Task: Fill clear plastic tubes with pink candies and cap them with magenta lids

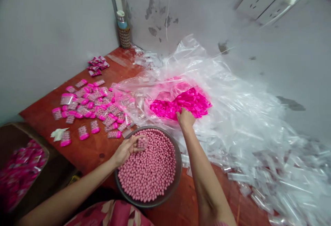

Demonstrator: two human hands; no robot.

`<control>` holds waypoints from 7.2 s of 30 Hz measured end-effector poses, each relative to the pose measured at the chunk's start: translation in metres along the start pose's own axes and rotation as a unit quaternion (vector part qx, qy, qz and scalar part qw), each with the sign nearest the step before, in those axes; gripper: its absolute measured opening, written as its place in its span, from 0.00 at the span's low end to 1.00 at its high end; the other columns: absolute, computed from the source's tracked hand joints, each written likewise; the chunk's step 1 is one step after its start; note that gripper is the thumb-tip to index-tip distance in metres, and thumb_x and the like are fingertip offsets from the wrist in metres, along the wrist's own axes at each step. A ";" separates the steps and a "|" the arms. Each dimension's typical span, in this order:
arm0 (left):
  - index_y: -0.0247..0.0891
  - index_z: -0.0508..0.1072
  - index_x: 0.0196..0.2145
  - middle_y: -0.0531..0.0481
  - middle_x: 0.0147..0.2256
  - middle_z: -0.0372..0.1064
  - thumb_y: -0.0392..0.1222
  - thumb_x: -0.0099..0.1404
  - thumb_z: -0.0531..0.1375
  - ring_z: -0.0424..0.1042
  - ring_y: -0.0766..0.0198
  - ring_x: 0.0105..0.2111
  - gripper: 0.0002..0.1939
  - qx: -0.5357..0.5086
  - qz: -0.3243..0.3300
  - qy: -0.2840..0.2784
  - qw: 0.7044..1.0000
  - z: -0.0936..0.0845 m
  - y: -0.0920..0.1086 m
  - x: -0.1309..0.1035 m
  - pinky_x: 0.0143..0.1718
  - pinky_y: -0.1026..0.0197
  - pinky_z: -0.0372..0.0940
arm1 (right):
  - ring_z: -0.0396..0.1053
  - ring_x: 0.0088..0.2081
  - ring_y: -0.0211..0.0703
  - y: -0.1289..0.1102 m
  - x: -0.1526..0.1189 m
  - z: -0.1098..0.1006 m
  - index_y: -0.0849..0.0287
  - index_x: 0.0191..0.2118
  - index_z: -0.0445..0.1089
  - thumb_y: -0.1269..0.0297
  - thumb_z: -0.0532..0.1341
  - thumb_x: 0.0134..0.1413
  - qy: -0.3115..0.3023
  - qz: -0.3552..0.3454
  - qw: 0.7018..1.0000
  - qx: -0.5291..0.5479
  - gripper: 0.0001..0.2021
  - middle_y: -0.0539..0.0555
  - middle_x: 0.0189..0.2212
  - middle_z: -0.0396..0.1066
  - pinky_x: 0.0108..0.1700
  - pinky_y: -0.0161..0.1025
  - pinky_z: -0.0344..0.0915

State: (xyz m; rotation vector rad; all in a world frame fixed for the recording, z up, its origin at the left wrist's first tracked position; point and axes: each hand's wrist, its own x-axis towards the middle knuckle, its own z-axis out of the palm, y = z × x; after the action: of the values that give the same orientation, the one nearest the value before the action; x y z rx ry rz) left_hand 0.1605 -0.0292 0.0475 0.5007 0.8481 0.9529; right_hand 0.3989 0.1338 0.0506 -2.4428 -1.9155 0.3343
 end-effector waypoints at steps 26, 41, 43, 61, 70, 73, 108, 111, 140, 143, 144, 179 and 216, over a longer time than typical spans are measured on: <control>0.40 0.73 0.37 0.49 0.36 0.72 0.41 0.58 0.54 0.69 0.64 0.36 0.11 0.438 0.238 -0.070 0.864 0.045 -0.004 -0.063 0.40 0.64 0.62 | 0.60 0.30 0.41 -0.001 -0.231 -0.039 0.62 0.43 0.63 0.68 0.50 0.54 -0.040 -0.434 0.884 0.167 0.11 0.56 0.28 0.61 0.31 0.38 0.61; 0.37 0.73 0.38 0.48 0.36 0.72 0.40 0.54 0.57 0.70 0.60 0.36 0.13 0.292 0.149 -0.047 0.943 0.038 -0.001 -0.061 0.39 0.61 0.63 | 0.67 0.37 0.42 -0.009 -0.228 -0.027 0.57 0.36 0.69 0.62 0.64 0.40 -0.283 -0.006 0.630 0.723 0.13 0.53 0.36 0.70 0.41 0.42 0.63; 0.38 0.73 0.39 0.49 0.37 0.72 0.39 0.55 0.56 0.70 0.61 0.37 0.13 0.318 0.169 -0.064 0.931 0.040 0.003 -0.062 0.41 0.62 0.62 | 0.67 0.39 0.43 -0.015 -0.226 -0.031 0.58 0.39 0.68 0.61 0.62 0.42 -0.359 0.002 0.601 0.714 0.15 0.54 0.38 0.69 0.41 0.43 0.63; 0.39 0.70 0.43 0.50 0.42 0.70 0.46 0.55 0.55 0.68 0.59 0.42 0.17 0.414 0.180 0.109 0.886 0.002 0.038 -0.043 0.46 0.55 0.61 | 0.65 0.40 0.41 -0.026 -0.237 -0.005 0.53 0.42 0.65 0.56 0.56 0.47 -0.213 0.003 0.683 0.698 0.15 0.52 0.42 0.66 0.40 0.41 0.66; 0.37 0.66 0.46 0.46 0.46 0.66 0.46 0.55 0.56 0.64 0.59 0.47 0.21 0.430 0.222 0.202 0.851 -0.016 0.047 -0.037 0.51 0.55 0.56 | 0.62 0.42 0.45 0.159 -0.228 0.052 0.59 0.46 0.62 0.70 0.50 0.51 -0.032 0.027 0.998 0.045 0.15 0.59 0.42 0.66 0.39 0.40 0.60; 0.35 0.67 0.46 0.45 0.44 0.67 0.47 0.55 0.55 0.66 0.59 0.45 0.21 0.422 0.177 0.135 0.879 0.003 0.016 -0.042 0.49 0.56 0.58 | 0.61 0.41 0.44 0.175 -0.224 0.069 0.56 0.43 0.63 0.75 0.52 0.48 -0.049 0.013 0.999 0.021 0.16 0.58 0.40 0.66 0.37 0.38 0.59; 0.38 0.66 0.46 0.47 0.44 0.68 0.39 0.55 0.56 0.68 0.61 0.41 0.19 0.395 0.117 0.055 0.909 -0.013 -0.015 -0.041 0.44 0.59 0.62 | 0.65 0.34 0.37 -0.029 -0.199 0.059 0.57 0.35 0.61 0.64 0.57 0.48 -0.219 -0.204 0.786 0.541 0.07 0.49 0.32 0.65 0.37 0.35 0.63; 0.38 0.69 0.42 0.50 0.40 0.70 0.39 0.56 0.55 0.68 0.61 0.41 0.15 0.405 0.127 0.029 0.905 -0.002 -0.018 -0.036 0.45 0.59 0.60 | 0.66 0.34 0.37 -0.026 -0.207 0.046 0.56 0.36 0.62 0.64 0.59 0.45 -0.234 -0.181 0.761 0.578 0.10 0.48 0.32 0.65 0.37 0.36 0.64; 0.35 0.70 0.39 0.47 0.36 0.71 0.42 0.57 0.54 0.69 0.62 0.36 0.13 0.295 0.094 -0.025 0.950 -0.004 0.007 -0.032 0.40 0.62 0.62 | 0.68 0.35 0.37 -0.004 -0.108 0.006 0.58 0.40 0.67 0.61 0.48 0.55 -0.032 -0.262 0.954 0.141 0.13 0.52 0.35 0.71 0.37 0.32 0.63; 0.36 0.70 0.40 0.48 0.37 0.71 0.42 0.57 0.54 0.69 0.63 0.37 0.13 0.318 0.109 0.010 0.942 -0.004 0.011 -0.029 0.40 0.63 0.62 | 0.68 0.38 0.39 -0.022 -0.046 0.013 0.60 0.43 0.66 0.65 0.46 0.57 -0.008 -0.265 0.964 0.018 0.14 0.54 0.38 0.71 0.38 0.33 0.62; 0.37 0.70 0.40 0.48 0.37 0.71 0.41 0.58 0.53 0.69 0.63 0.37 0.13 0.330 0.110 0.007 0.938 -0.005 0.012 -0.028 0.40 0.63 0.62 | 0.67 0.39 0.40 -0.029 -0.027 0.017 0.60 0.43 0.65 0.67 0.46 0.56 -0.012 -0.274 0.962 -0.002 0.14 0.55 0.39 0.70 0.39 0.33 0.61; 0.37 0.73 0.35 0.49 0.31 0.72 0.39 0.57 0.54 0.68 0.64 0.32 0.10 0.452 0.208 0.006 0.868 0.036 0.009 -0.041 0.35 0.64 0.60 | 0.65 0.34 0.40 -0.019 -0.191 -0.037 0.56 0.44 0.63 0.63 0.52 0.54 -0.054 -0.413 0.870 0.264 0.12 0.54 0.31 0.67 0.36 0.36 0.62; 0.31 0.73 0.32 0.49 0.28 0.71 0.39 0.49 0.60 0.66 0.67 0.28 0.11 0.067 0.073 0.097 0.990 0.031 -0.017 -0.049 0.32 0.65 0.59 | 0.57 0.49 0.54 -0.040 -0.227 0.011 0.64 0.55 0.48 0.56 0.57 0.46 0.062 -0.370 0.910 0.175 0.32 0.65 0.47 0.58 0.48 0.49 0.58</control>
State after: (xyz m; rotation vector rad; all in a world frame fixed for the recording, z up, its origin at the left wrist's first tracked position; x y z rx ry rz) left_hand 0.1791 -0.0803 0.0732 0.5988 1.0677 1.0968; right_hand 0.3081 -0.0761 0.0811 -1.3541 -2.2878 0.4208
